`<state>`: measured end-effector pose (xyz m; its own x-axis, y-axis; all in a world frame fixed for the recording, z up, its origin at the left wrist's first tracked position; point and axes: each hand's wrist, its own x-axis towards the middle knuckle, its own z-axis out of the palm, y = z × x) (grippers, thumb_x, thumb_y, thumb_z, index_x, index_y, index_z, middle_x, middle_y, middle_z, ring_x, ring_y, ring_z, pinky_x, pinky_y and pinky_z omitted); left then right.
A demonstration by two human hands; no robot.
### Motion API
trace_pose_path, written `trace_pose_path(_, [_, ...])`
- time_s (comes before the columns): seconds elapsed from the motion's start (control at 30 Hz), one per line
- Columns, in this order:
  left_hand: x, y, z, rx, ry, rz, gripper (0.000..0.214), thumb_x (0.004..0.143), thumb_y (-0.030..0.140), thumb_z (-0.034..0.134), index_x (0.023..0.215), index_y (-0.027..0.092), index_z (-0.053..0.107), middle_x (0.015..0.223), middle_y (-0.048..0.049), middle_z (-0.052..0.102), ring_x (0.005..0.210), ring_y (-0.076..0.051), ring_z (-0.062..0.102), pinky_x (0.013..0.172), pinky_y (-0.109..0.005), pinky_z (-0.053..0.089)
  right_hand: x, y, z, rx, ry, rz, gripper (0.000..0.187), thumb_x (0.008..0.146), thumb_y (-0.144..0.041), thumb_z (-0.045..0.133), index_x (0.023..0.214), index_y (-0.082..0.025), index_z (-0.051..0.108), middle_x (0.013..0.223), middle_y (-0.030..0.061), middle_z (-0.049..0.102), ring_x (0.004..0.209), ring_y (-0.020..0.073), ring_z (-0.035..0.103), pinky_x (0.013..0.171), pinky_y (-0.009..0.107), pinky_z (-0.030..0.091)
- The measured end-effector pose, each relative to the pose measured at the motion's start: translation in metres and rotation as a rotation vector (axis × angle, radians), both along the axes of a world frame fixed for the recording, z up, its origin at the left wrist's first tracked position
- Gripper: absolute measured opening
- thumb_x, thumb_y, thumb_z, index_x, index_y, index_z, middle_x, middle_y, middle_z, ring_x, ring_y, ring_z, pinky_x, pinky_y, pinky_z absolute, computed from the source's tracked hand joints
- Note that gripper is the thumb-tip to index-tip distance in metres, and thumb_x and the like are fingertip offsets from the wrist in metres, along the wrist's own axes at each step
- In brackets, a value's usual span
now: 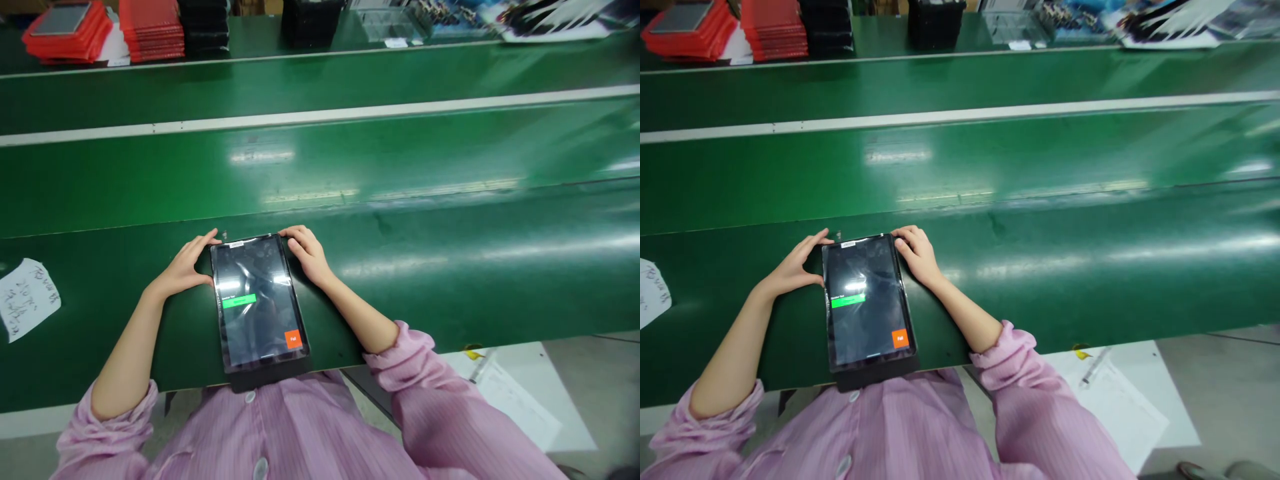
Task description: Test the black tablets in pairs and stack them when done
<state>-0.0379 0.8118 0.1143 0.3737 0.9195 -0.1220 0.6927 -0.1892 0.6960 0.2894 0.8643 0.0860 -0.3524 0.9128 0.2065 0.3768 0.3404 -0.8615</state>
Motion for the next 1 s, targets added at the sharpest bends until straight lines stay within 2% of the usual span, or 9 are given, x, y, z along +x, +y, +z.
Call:
trace_pose_path(0.17, [-0.003, 0.0, -0.005, 0.028, -0.015, -0.011, 0.087, 0.082, 0.046, 0.073, 0.156, 0.027, 0.031, 0.136, -0.0084, 0.062, 0.137, -0.034, 0.045, 0.117, -0.053, 0.031, -0.002, 0.002, -0.001, 0.038, -0.004, 0.009, 0.05, 0.101, -0.062, 0.037, 0.092, -0.022, 0.065, 0.097, 0.0078, 0.065, 0.096, 0.0251, 0.058, 0.093, 0.043, 0.043])
trace_pose_path(0.27, [-0.005, 0.0, -0.008, 0.055, -0.009, -0.028, 0.082, 0.084, 0.05, 0.07, 0.154, 0.027, 0.035, 0.138, -0.0093, 0.062, 0.138, -0.034, 0.044, 0.116, -0.052, 0.032, -0.002, -0.002, -0.002, -0.003, -0.031, 0.003, 0.043, 0.098, -0.061, 0.046, 0.108, -0.022, 0.062, 0.106, 0.0099, 0.063, 0.102, 0.027, 0.057, 0.096, 0.045, 0.045])
trace_pose_path(0.37, [-0.006, 0.001, -0.01, 0.092, 0.0, -0.058, 0.081, 0.085, 0.053, 0.069, 0.153, 0.025, 0.036, 0.139, -0.0106, 0.062, 0.137, -0.033, 0.046, 0.117, -0.053, 0.03, -0.001, -0.014, -0.001, -0.06, -0.044, 0.105, 0.078, 0.086, -0.064, 0.063, 0.146, -0.02, 0.039, 0.133, 0.0163, 0.052, 0.125, 0.0329, 0.049, 0.107, 0.053, 0.041])
trace_pose_path(0.47, [-0.006, 0.002, -0.011, 0.111, 0.024, -0.088, 0.076, 0.087, 0.053, 0.066, 0.152, 0.023, 0.038, 0.139, -0.0114, 0.062, 0.135, -0.033, 0.047, 0.118, -0.053, 0.028, 0.003, -0.03, 0.0, -0.013, -0.088, 0.292, 0.117, 0.075, -0.064, 0.076, 0.159, -0.016, 0.011, 0.155, 0.0234, 0.027, 0.145, 0.0398, 0.027, 0.118, 0.06, 0.027])
trace_pose_path(0.57, [-0.007, 0.002, -0.012, 0.114, 0.056, -0.097, 0.069, 0.089, 0.052, 0.064, 0.149, 0.025, 0.043, 0.14, -0.0102, 0.061, 0.135, -0.034, 0.048, 0.117, -0.053, 0.03, 0.006, -0.04, -0.001, 0.04, -0.109, 0.386, 0.124, 0.075, -0.062, 0.078, 0.16, -0.015, 0.001, 0.161, 0.0248, 0.012, 0.153, 0.0417, 0.006, 0.122, 0.062, 0.014])
trace_pose_path(0.63, [-0.007, 0.002, -0.012, 0.125, 0.064, -0.105, 0.068, 0.088, 0.053, 0.066, 0.148, 0.026, 0.044, 0.14, -0.0095, 0.06, 0.133, -0.033, 0.05, 0.115, -0.052, 0.033, 0.006, -0.04, -0.003, -0.007, -0.077, 0.396, 0.126, 0.075, -0.064, 0.078, 0.16, -0.017, -0.002, 0.163, 0.0237, 0.008, 0.154, 0.0403, 0.003, 0.123, 0.062, 0.011])
trace_pose_path(0.77, [-0.009, 0.01, -0.014, 0.162, 0.06, -0.098, 0.073, 0.088, 0.051, 0.068, 0.151, 0.028, 0.039, 0.138, -0.0091, 0.062, 0.128, -0.032, 0.055, 0.112, -0.051, 0.037, -0.004, -0.024, -0.01, -0.196, 0.119, 0.355, 0.133, 0.069, -0.074, 0.077, 0.159, -0.021, -0.006, 0.165, 0.0211, 0.003, 0.155, 0.0358, 0.006, 0.125, 0.057, 0.012])
trace_pose_path(0.87, [-0.008, 0.02, -0.016, 0.219, 0.015, -0.034, 0.077, 0.09, 0.047, 0.065, 0.156, 0.028, 0.03, 0.142, -0.0103, 0.06, 0.13, -0.031, 0.056, 0.113, -0.053, 0.038, -0.014, -0.002, -0.014, -0.269, 0.338, 0.262, 0.127, 0.07, -0.072, 0.077, 0.158, -0.025, 0.0, 0.166, 0.0185, 0.014, 0.154, 0.0315, 0.017, 0.125, 0.054, 0.019])
trace_pose_path(1.0, [0.0, 0.025, -0.021, 0.326, 0.023, 0.073, 0.067, 0.099, 0.037, 0.051, 0.158, 0.023, 0.024, 0.149, -0.0146, 0.052, 0.133, -0.029, 0.055, 0.114, -0.052, 0.04, -0.008, 0.02, -0.014, -0.228, 0.435, -0.048, 0.072, 0.079, -0.057, 0.071, 0.139, -0.027, 0.045, 0.147, 0.0126, 0.05, 0.136, 0.0283, 0.049, 0.114, 0.047, 0.042])
